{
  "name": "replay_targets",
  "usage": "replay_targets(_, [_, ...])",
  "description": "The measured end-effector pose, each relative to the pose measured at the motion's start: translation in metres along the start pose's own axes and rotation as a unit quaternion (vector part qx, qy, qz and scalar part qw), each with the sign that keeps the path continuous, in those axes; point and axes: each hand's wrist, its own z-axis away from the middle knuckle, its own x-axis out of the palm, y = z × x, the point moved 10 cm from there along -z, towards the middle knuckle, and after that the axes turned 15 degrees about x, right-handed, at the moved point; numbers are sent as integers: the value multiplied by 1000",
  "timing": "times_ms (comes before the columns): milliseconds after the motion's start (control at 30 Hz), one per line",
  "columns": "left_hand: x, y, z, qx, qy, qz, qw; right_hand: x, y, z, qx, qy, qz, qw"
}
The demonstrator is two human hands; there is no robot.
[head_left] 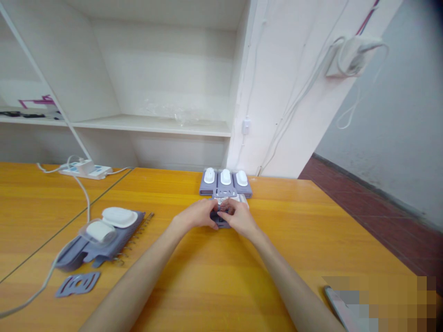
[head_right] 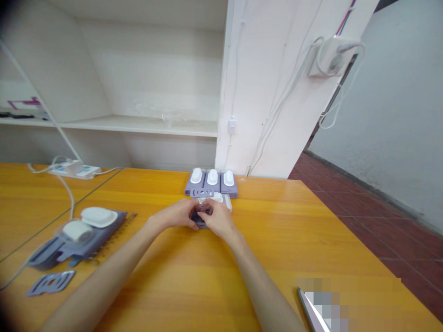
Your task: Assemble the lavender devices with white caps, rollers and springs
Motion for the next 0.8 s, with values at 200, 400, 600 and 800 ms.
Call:
replay_targets(200, [-1,2,-1,10,-6,-20,1000,0,0,0,-6,1,10,1000])
replay_targets(400, [-1,1,1,15,12,-6,1000,5,-5,4,-20,-21,17,999])
replay_targets(600, [1,3,2,16,15,10,1000,11,-5,4,-3,-19,27,999])
replay_targets(800, [-3,6,1,20,14,-37,999,13,2,1,17,-39,-30,999])
